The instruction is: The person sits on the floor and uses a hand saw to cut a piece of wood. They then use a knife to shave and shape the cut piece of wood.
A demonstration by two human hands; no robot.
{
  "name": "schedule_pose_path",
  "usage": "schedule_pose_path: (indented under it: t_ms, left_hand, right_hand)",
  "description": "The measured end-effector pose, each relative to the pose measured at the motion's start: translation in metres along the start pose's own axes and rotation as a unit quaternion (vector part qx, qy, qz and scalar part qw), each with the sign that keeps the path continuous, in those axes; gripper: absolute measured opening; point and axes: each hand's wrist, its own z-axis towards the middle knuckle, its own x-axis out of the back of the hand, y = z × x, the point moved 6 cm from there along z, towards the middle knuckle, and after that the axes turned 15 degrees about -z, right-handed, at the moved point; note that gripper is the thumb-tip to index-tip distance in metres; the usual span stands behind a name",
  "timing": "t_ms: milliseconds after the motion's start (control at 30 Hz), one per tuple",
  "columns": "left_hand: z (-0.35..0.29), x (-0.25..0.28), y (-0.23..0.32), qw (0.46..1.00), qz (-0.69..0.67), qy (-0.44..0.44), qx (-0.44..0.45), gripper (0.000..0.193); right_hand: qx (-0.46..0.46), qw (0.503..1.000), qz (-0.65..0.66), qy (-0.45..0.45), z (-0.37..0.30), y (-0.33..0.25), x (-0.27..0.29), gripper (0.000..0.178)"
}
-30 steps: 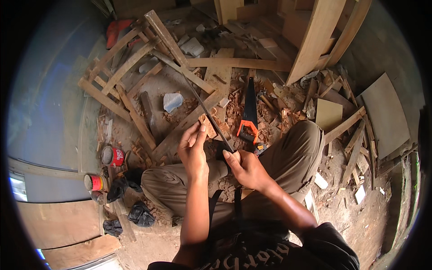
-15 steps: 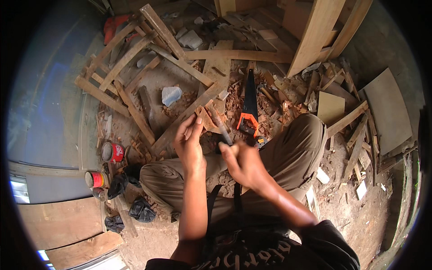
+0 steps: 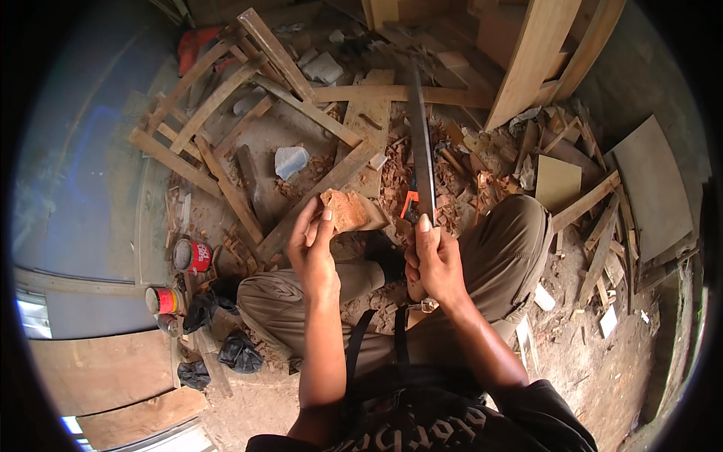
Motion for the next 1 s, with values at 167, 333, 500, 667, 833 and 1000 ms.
schedule_pose_path:
  t_ms: [167,333,500,667,833,1000]
  left_hand:
    - [0.008,0.028,0.017,0.998,0.05,0.007,-0.038,0.044]
    - [0.013,0.054,0.038,0.997,0.064,0.041,0.003,0.045]
    - [-0.006,0.063,0.038,0.997,0.045,0.026,0.051,0.042]
    - [-0.029,0.069,0.035,0.995,0.036,0.081,0.05,0.038]
    - [-0.036,0.059,0.027,0.995,0.009,0.068,0.079,0.037]
    - [-0.035,0.063,0.027,0.995,-0.016,0.08,0.062,0.034]
  right_hand:
    - [-0.004,0.994,-0.104,-0.045,-0.008,0.032,-0.02,0.046]
    - [0.04,0.956,-0.281,-0.071,-0.022,0.019,-0.043,0.044]
    - [0.063,0.937,-0.333,-0.089,-0.023,0.016,-0.057,0.034]
    - [0.16,0.929,-0.316,-0.109,-0.044,-0.029,-0.063,0.031]
    - [0.139,0.898,-0.4,-0.119,-0.041,-0.001,-0.072,0.032]
    - [0.115,0.896,-0.408,-0.131,-0.035,-0.009,-0.072,0.031]
